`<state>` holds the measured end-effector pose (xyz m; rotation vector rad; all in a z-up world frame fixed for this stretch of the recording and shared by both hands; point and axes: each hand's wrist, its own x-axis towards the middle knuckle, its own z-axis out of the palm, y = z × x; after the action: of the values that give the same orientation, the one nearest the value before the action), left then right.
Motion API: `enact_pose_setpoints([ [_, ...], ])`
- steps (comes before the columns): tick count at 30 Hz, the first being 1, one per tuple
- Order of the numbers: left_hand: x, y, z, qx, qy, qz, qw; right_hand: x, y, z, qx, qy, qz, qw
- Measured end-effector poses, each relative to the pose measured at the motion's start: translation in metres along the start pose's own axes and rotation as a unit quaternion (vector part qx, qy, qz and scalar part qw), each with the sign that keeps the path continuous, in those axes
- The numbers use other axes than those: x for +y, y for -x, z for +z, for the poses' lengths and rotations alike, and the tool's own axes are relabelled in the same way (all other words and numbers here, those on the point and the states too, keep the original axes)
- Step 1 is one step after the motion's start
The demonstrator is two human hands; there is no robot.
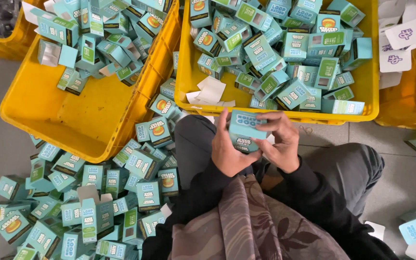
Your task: Folding flat cardboard product boxes into their assembled 3D form and placing them into bins.
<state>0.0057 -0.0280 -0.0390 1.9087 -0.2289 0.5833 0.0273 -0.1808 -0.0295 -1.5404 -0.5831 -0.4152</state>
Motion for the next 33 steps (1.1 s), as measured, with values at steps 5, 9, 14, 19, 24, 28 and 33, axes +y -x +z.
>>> enact_pose_setpoints([
  [5,-0.02,0.012,0.009,0.013,-0.046,0.012,0.999,0.002,0.001,0.001,-0.036,0.003,0.098,0.995],
  [9,-0.03,0.019,0.012,0.02,-0.046,0.026,0.998,-0.003,-0.006,0.007,-0.008,-0.042,0.182,0.982],
  [14,-0.035,0.023,0.015,0.03,-0.044,0.029,0.998,0.0,-0.008,0.004,-0.014,-0.029,0.18,0.983],
  [19,-0.035,0.022,0.014,0.041,-0.045,0.035,0.998,-0.008,-0.012,0.009,-0.02,-0.018,0.173,0.985],
  [24,-0.027,0.014,0.009,0.031,-0.026,0.01,0.999,-0.007,-0.015,0.006,-0.075,0.025,0.124,0.989],
  [28,-0.018,0.01,0.007,0.033,-0.006,0.003,0.999,-0.019,-0.025,0.003,-0.116,0.066,0.079,0.988],
  [33,-0.018,0.012,0.014,0.014,-0.012,-0.01,1.0,-0.012,-0.041,-0.013,-0.21,0.134,-0.021,0.968],
])
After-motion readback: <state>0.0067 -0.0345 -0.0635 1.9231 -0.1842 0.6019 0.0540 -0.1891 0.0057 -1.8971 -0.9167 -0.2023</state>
